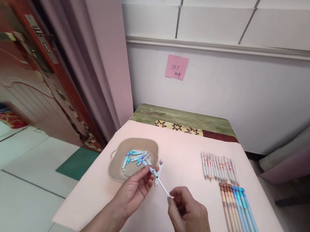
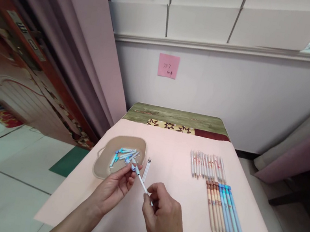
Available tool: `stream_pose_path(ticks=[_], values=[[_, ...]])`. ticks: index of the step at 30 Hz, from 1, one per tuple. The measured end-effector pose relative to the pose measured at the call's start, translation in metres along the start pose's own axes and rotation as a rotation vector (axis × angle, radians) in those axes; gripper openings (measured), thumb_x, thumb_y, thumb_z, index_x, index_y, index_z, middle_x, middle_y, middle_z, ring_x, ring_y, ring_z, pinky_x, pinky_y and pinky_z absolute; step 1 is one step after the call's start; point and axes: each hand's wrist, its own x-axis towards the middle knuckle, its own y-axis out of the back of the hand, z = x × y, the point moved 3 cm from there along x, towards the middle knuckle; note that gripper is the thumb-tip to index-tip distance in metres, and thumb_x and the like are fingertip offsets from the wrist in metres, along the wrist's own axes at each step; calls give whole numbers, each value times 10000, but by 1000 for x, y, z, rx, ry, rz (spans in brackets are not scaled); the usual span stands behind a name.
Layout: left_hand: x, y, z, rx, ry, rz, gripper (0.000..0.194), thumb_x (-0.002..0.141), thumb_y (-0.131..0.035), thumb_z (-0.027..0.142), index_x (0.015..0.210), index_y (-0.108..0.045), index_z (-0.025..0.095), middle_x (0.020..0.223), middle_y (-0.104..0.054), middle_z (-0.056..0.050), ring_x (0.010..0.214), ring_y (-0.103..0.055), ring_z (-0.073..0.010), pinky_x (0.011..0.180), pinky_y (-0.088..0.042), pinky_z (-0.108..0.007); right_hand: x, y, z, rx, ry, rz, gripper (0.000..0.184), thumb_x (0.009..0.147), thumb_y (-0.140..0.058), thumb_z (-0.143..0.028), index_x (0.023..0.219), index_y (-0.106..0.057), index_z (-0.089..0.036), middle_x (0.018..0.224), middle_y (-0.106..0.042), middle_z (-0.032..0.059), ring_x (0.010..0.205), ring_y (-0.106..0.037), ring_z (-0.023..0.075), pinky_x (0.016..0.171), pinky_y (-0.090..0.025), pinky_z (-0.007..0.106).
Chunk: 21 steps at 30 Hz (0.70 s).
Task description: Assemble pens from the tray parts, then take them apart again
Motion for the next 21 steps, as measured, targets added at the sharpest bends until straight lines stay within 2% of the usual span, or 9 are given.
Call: stream_pose_path(ticks=[6,11,21], values=[[-7,3,-12,-59,117,-22,106,878,-578,126,932,-644,64,874,-700,-125,563,-600,-66,477,-513,-141,-9,-1,-5,-32,38,53,92,876,-498,-265,792,-506,-229,606,-558,-39,474,-495,92,471,-384,181],[-13,12,-22,5,82,-34,104,868,-585,111,948,-638,70,1001,-691,-152,578,-587,-62,474,-498,-147,-24,-5,-9,-115,74,38,70,852,-492,-208,785,-510,-222,581,-530,-40,471,-479,92,457,-347,183],[-21,33,-43,22,112,-51,89,855,-604,124,928,-641,91,1019,-688,-135,570,-577,-58,458,-480,-146,-47,-9,-9,-131,41,38,46,815,-505,-184,804,-525,-223,561,-527,-53,447,-459,86,442,-333,180]])
